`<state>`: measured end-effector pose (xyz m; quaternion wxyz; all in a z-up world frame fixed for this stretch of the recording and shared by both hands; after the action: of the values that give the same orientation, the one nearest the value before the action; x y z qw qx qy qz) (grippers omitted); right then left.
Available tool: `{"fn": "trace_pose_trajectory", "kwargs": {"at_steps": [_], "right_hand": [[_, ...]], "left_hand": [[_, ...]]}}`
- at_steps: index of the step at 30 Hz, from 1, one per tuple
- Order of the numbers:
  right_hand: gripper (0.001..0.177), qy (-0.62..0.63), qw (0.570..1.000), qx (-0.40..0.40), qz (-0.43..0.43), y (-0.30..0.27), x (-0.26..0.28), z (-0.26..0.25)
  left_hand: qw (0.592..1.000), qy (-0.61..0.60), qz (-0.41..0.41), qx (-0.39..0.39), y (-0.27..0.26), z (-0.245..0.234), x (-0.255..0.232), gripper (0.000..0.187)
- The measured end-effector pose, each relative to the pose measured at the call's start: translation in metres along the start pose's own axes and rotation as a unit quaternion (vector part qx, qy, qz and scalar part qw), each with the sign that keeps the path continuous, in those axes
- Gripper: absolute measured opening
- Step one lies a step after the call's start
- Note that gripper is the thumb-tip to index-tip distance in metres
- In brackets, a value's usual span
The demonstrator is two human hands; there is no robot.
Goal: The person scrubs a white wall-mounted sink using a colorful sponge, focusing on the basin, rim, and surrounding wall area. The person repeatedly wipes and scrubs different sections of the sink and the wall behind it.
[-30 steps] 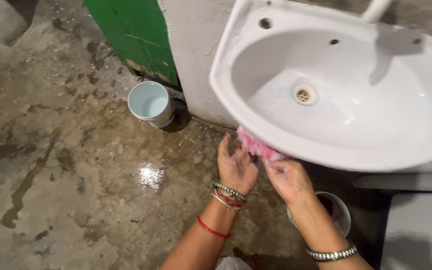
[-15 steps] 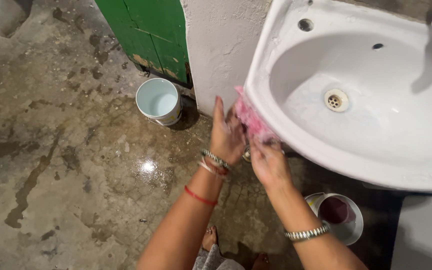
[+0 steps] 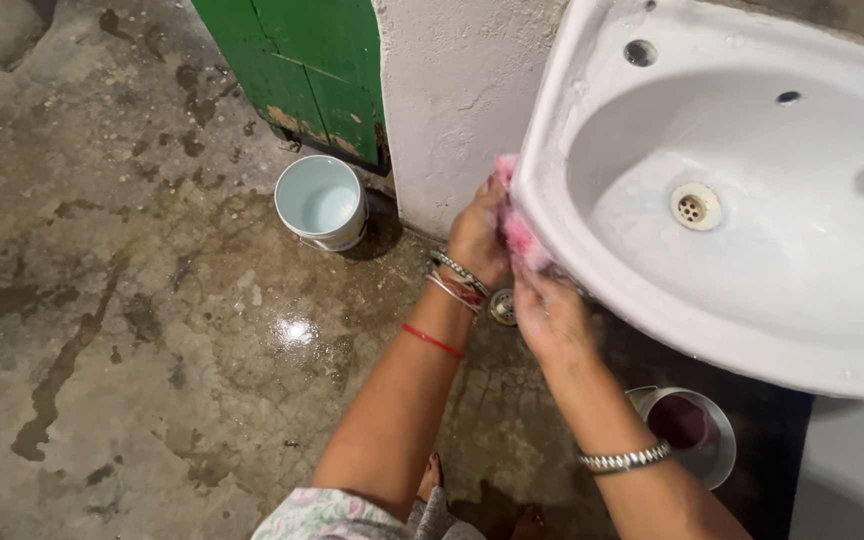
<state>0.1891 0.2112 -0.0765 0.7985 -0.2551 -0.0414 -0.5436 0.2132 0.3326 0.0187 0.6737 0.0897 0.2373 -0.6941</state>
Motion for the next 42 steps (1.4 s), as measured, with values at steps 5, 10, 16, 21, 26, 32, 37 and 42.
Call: {"fn": "trace_pose_trajectory", "kwargs": {"at_steps": [5, 10, 16, 21, 26, 32, 37, 42], "right_hand": [[0.058, -0.065, 0.997, -0.023, -0.04, -0.059, 0.02, 0.016], [0.054, -0.043, 0.999, -0.008, -0.028, -0.026, 0.007, 0.023], [0.043, -0.106, 0.993, -0.004, -0.041, 0.007, 0.001, 0.007], [0.052, -0.077, 0.995, -0.042, -0.047, -0.076, 0.033, -0.011], [0.054, -0.076, 0.995, -0.019, -0.056, -0.045, 0.026, 0.0], [0.043, -0.061, 0.998, 0.018, 0.014, 0.003, -0.012, 0.014], [0.052, -0.08, 0.993, -0.086, -0.034, -0.064, 0.027, -0.022], [0.051, -0.063, 0.995, -0.06, -0.051, -0.065, 0.034, -0.021]], "left_hand": [[0.998, 0.011, -0.032, -0.055, -0.037, 0.0, 0.035, 0.04], [1.0, -0.024, 0.016, -0.008, -0.012, -0.009, 0.012, 0.026], [0.998, 0.041, -0.012, -0.055, -0.006, 0.002, -0.005, 0.058], [0.998, 0.03, -0.003, -0.052, -0.062, 0.035, 0.024, 0.05], [0.997, 0.007, -0.048, -0.059, -0.036, 0.022, 0.02, 0.069], [0.995, 0.078, 0.041, -0.047, -0.006, 0.014, -0.011, 0.068], [0.997, 0.064, 0.008, -0.041, -0.055, 0.041, 0.025, 0.063], [0.998, 0.06, 0.007, -0.021, -0.058, 0.051, 0.016, 0.08]]}}
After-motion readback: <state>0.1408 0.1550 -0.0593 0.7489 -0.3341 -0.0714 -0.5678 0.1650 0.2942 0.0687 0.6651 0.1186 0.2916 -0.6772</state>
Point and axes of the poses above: each hand's wrist, its own y-axis towards the middle knuckle, its own z-axis out of the palm, x = y × z, the point moved 9 cm from there along y, towards the middle knuckle, and after that the axes turned 1 degree about z, right-handed, at the moved point
